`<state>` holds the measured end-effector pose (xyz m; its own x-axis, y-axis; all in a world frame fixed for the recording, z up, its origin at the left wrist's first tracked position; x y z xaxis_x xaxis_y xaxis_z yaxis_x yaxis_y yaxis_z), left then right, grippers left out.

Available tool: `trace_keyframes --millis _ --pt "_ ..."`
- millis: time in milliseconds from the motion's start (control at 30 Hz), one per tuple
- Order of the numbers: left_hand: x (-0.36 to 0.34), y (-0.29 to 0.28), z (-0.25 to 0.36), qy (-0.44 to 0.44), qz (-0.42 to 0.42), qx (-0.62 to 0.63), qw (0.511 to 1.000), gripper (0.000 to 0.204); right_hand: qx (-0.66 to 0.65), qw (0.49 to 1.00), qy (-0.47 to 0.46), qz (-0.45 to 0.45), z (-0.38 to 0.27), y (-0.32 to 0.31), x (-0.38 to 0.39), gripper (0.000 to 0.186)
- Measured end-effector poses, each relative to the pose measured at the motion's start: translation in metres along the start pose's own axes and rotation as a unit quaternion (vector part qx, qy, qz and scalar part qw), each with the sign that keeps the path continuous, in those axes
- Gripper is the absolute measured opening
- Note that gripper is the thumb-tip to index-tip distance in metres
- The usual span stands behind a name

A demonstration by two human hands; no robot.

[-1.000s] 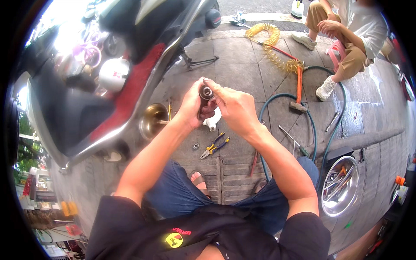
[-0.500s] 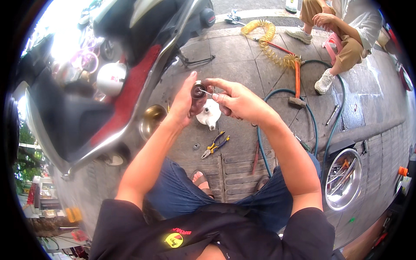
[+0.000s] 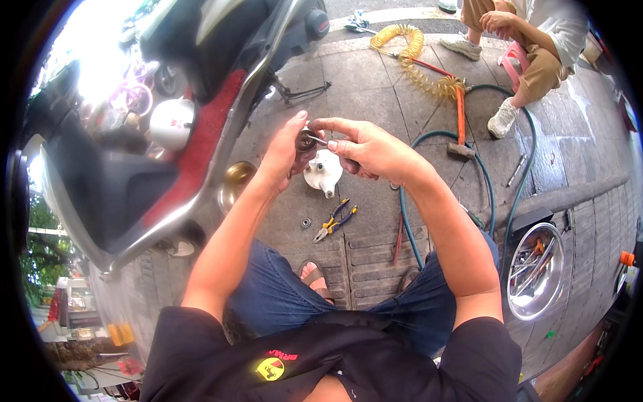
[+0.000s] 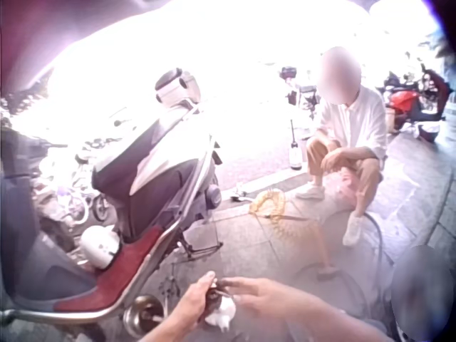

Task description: The person cleans a motorcycle bearing with a cloth and applies red grease from a jar by hand.

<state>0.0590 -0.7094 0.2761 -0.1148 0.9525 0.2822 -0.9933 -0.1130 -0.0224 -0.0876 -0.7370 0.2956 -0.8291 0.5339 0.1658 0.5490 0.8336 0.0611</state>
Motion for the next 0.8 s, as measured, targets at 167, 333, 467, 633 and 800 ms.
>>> trace_keyframes --millis 167,333,467,633,800 --pt "-0.007 -0.007 -0.005 0.054 0.017 -0.048 0.997 0.046 0.051 0.999 -0.014 0.012 -0.001 0.0 -0.003 0.043" --pt "-0.005 -0.006 -0.004 0.032 0.057 -0.039 0.997 0.048 0.194 0.968 -0.108 0.119 -0.002 -0.001 -0.006 0.04" --pt "-0.003 -0.011 -0.008 -0.018 0.097 -0.006 0.995 0.046 0.326 0.92 -0.104 0.19 -0.008 0.01 -0.004 0.045" --pt "-0.005 -0.006 -0.023 -0.073 0.141 0.083 0.984 0.04 0.423 0.841 -0.201 0.271 0.001 0.021 -0.003 0.051" --pt "-0.004 0.013 -0.034 -0.109 0.071 0.198 0.972 0.043 0.437 0.814 -0.223 0.313 0.005 0.021 -0.004 0.053"
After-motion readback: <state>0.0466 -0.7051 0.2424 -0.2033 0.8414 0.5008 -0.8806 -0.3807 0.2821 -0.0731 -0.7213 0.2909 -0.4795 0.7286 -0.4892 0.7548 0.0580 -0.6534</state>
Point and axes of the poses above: each hand's wrist, its own x-axis away from the middle knuckle, its own y-axis out of the palm, z = x × y, the point moved 7 cm from there along -x, towards the middle knuckle, and after that the axes turned 3 degrees about y, right-handed, at the moved point
